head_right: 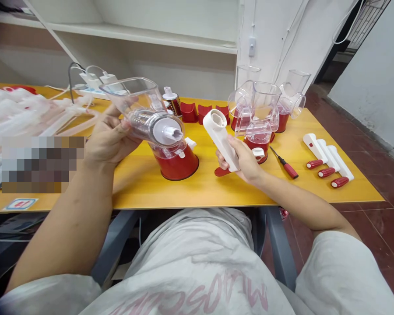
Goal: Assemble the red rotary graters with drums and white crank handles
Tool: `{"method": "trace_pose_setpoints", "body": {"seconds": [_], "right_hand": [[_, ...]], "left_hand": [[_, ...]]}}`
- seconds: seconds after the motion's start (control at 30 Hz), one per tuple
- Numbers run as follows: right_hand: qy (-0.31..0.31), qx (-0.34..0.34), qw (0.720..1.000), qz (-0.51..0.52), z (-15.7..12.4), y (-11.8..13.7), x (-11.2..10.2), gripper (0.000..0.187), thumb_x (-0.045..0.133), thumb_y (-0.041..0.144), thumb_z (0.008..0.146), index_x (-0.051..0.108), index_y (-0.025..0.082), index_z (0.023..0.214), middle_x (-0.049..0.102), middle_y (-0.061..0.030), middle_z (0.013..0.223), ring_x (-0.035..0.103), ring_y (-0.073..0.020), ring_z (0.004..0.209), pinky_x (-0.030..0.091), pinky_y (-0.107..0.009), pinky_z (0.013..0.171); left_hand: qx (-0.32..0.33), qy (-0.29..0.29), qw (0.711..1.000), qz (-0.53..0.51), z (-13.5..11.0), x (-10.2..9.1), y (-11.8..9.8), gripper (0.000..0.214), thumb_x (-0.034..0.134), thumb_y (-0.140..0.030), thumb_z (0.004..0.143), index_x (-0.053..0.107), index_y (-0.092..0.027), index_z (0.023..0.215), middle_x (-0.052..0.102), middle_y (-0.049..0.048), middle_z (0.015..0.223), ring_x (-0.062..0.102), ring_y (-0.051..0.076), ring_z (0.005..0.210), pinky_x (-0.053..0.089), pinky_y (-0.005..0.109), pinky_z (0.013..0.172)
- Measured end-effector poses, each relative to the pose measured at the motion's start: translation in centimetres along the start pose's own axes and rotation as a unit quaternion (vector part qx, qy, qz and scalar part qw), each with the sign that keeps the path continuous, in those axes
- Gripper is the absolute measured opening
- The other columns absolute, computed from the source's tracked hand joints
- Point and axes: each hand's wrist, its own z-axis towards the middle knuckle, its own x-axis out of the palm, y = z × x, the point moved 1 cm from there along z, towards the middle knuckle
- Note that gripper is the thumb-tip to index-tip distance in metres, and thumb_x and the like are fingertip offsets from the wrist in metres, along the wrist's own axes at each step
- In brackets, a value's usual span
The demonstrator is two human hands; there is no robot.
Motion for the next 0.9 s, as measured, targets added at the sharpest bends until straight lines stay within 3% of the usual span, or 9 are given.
{"method": "trace_pose_setpoints", "body": {"seconds": [0.13, 0.33, 0.43, 0.57, 0.77, 0.9], "right_hand": [[0.041, 0.0, 0.999, 0.022, 0.0, -0.7, -0.2, 0.069, 0.097, 0.07, 0.093, 0.051, 0.029, 0.124, 0.083, 0.0025, 0.097, 0.073, -0.0169, 0.065, 0.067, -0.034, 0.064], [0.072, -0.114, 0.991, -0.027, 0.2, -1.2, -0.5, 0.059, 0.098, 0.063, 0.099, 0.059, 0.028, 0.127, 0.081, 0.0001, 0.1, 0.07, -0.0155, 0.075, 0.062, -0.032, 0.076], [0.1, -0.094, 0.99, -0.024, -0.3, -1.2, -0.4, 0.056, 0.091, 0.061, 0.102, 0.066, 0.025, 0.137, 0.078, -0.0049, 0.11, 0.069, -0.0188, 0.088, 0.064, -0.037, 0.089], [0.134, -0.068, 0.988, -0.019, -0.9, -1.6, -0.5, 0.049, 0.086, 0.063, 0.106, 0.071, 0.022, 0.127, 0.08, -0.0124, 0.122, 0.076, -0.0256, 0.107, 0.066, -0.041, 0.096], [0.161, -0.081, 0.981, -0.069, -0.6, -2.2, -0.9, 0.054, 0.088, 0.066, 0.109, 0.076, 0.022, 0.137, 0.083, -0.0154, 0.139, 0.085, -0.0295, 0.125, 0.069, -0.042, 0.108], [0.177, -0.068, 0.979, -0.075, -0.4, -1.8, -1.0, 0.059, 0.093, 0.065, 0.107, 0.075, 0.022, 0.144, 0.087, -0.0164, 0.138, 0.086, -0.0328, 0.132, 0.069, -0.047, 0.114]], "left_hand": [[-0.009, -0.003, 1.0, 0.009, -0.2, 0.7, -0.4, 0.071, 0.113, -0.041, 0.088, 0.081, -0.024, 0.149, 0.094, 0.0025, 0.119, 0.087, 0.015, 0.094, 0.071, 0.024, 0.09], [-0.007, -0.024, 1.0, 0.014, -0.3, 1.2, -0.5, 0.068, 0.114, -0.045, 0.085, 0.083, -0.024, 0.142, 0.095, 0.0049, 0.125, 0.088, 0.016, 0.096, 0.07, 0.024, 0.092], [-0.011, -0.029, 0.999, 0.012, -0.3, 1.2, -0.5, 0.067, 0.115, -0.045, 0.084, 0.084, -0.023, 0.14, 0.096, 0.0046, 0.12, 0.088, 0.016, 0.092, 0.07, 0.022, 0.089], [-0.017, -0.043, 0.999, 0.02, -0.4, 1.1, -0.5, 0.062, 0.115, -0.045, 0.083, 0.087, -0.026, 0.136, 0.096, 0.0021, 0.123, 0.085, 0.016, 0.094, 0.07, 0.022, 0.086], [-0.015, -0.033, 0.999, 0.01, -0.3, 0.9, -0.3, 0.068, 0.116, -0.044, 0.082, 0.084, -0.022, 0.138, 0.095, 0.0025, 0.116, 0.085, 0.015, 0.095, 0.068, 0.022, 0.086], [-0.013, -0.037, 0.999, 0.007, -0.3, 1.0, -0.3, 0.068, 0.117, -0.046, 0.08, 0.085, -0.022, 0.136, 0.095, 0.0029, 0.113, 0.085, 0.016, 0.093, 0.068, 0.023, 0.085]]}}
